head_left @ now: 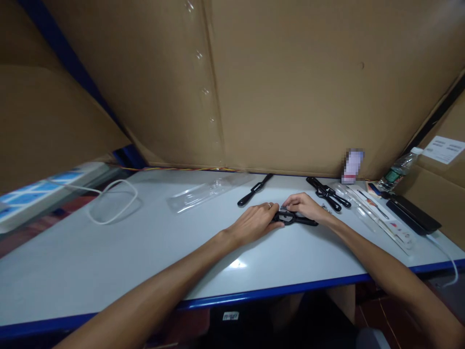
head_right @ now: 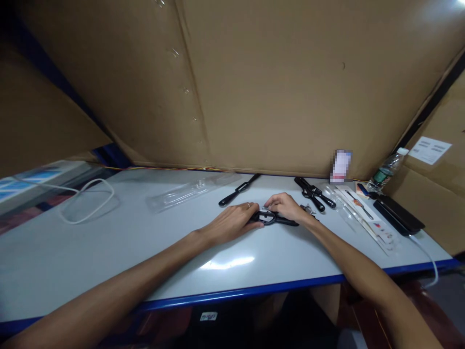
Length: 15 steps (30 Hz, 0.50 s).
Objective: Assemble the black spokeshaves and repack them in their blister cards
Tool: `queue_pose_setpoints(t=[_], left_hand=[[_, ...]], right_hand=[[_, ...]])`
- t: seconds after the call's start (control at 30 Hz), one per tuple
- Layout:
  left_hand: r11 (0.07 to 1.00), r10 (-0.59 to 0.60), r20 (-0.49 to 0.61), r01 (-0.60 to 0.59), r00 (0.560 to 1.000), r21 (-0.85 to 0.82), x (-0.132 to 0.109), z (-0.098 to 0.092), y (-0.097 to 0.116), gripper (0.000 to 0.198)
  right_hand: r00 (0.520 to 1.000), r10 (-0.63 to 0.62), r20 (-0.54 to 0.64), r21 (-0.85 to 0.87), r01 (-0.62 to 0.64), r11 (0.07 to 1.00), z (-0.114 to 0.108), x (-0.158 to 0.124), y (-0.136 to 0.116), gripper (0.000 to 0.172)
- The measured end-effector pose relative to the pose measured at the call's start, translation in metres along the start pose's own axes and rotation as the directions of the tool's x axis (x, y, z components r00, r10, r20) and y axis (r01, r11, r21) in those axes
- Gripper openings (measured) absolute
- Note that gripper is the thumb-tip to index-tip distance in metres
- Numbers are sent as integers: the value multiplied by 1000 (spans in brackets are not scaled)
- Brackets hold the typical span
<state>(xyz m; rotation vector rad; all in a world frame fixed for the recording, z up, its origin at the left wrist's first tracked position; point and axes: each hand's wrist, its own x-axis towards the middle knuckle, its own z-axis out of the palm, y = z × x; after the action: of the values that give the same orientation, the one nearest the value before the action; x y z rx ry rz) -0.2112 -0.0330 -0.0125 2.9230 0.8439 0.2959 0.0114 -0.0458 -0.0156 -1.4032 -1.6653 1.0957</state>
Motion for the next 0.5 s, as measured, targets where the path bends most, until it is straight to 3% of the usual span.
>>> queue_pose_setpoints(t=[0.5], left_hand=[[999,40,4,-40,999,36,0,5,-5,55]], right_hand=[[998,-56,28,-139,59,989,0,0,1,21]])
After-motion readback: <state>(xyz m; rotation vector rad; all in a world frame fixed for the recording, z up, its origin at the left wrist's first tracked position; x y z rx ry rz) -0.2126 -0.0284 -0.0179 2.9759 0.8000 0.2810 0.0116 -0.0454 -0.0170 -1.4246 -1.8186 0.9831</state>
